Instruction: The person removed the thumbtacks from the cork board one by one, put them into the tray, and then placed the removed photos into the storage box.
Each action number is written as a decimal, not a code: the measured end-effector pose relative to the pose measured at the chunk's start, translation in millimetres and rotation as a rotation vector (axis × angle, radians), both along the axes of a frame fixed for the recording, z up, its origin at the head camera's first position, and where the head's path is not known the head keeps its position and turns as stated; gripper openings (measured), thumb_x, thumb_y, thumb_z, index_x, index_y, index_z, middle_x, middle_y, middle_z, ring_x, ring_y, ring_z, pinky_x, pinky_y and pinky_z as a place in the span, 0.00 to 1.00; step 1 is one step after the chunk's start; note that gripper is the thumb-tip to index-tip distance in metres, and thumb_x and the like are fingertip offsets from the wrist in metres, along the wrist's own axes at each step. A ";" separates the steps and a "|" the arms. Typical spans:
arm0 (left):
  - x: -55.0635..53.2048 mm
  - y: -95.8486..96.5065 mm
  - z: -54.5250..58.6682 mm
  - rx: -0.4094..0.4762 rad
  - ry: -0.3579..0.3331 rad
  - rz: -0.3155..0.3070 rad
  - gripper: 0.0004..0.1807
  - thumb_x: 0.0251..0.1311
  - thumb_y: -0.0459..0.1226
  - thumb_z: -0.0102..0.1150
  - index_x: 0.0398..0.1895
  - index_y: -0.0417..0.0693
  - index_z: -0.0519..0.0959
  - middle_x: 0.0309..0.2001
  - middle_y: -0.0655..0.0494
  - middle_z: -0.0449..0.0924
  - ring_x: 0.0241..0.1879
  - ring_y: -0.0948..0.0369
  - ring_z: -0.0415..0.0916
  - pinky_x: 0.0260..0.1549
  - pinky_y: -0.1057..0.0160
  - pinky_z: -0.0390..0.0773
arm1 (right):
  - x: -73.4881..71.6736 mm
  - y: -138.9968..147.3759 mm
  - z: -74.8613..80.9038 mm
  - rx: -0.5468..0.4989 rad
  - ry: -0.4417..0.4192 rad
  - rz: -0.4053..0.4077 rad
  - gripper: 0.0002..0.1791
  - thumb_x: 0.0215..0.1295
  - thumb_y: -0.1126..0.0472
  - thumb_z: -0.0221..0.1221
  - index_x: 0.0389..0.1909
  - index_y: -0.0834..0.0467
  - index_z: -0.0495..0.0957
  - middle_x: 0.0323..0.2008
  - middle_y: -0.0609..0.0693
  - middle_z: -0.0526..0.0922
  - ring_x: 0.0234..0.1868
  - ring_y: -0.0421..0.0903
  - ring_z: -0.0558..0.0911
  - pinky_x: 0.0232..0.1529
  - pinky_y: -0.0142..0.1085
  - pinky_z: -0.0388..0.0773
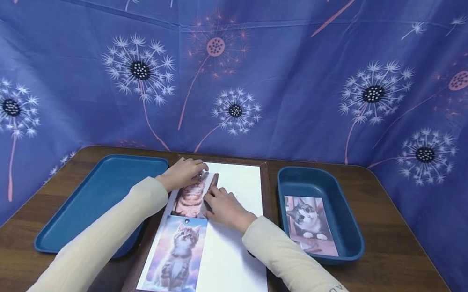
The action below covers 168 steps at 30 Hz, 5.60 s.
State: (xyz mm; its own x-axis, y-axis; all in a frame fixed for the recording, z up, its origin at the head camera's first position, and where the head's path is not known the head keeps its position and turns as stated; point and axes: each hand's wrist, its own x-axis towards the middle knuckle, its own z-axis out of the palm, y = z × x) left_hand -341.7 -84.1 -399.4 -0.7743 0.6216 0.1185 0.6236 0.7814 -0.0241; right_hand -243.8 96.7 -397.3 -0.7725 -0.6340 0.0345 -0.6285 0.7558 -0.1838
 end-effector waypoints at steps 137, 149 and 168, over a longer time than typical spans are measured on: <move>13.3 -97.2 13.3 0.144 0.038 0.111 0.15 0.54 0.32 0.59 0.45 0.54 0.79 0.34 0.54 0.76 0.36 0.54 0.71 0.38 0.52 0.69 | 1.4 -2.6 3.9 0.022 -0.013 -0.001 0.23 0.61 0.52 0.57 0.55 0.58 0.70 0.56 0.57 0.69 0.54 0.54 0.71 0.49 0.51 0.71; 16.8 -113.0 4.0 0.143 0.003 0.133 0.15 0.55 0.33 0.58 0.47 0.52 0.78 0.37 0.52 0.78 0.40 0.51 0.73 0.44 0.43 0.70 | 1.0 -3.1 3.2 0.017 -0.005 0.009 0.23 0.61 0.53 0.58 0.55 0.59 0.70 0.55 0.58 0.69 0.54 0.55 0.71 0.49 0.51 0.71; 14.6 -114.4 -12.0 0.120 0.043 0.123 0.16 0.53 0.33 0.60 0.47 0.50 0.77 0.37 0.52 0.78 0.39 0.51 0.75 0.40 0.47 0.72 | -0.5 -3.5 1.8 0.021 -0.007 0.000 0.23 0.61 0.52 0.57 0.55 0.58 0.70 0.57 0.57 0.69 0.56 0.55 0.70 0.51 0.52 0.70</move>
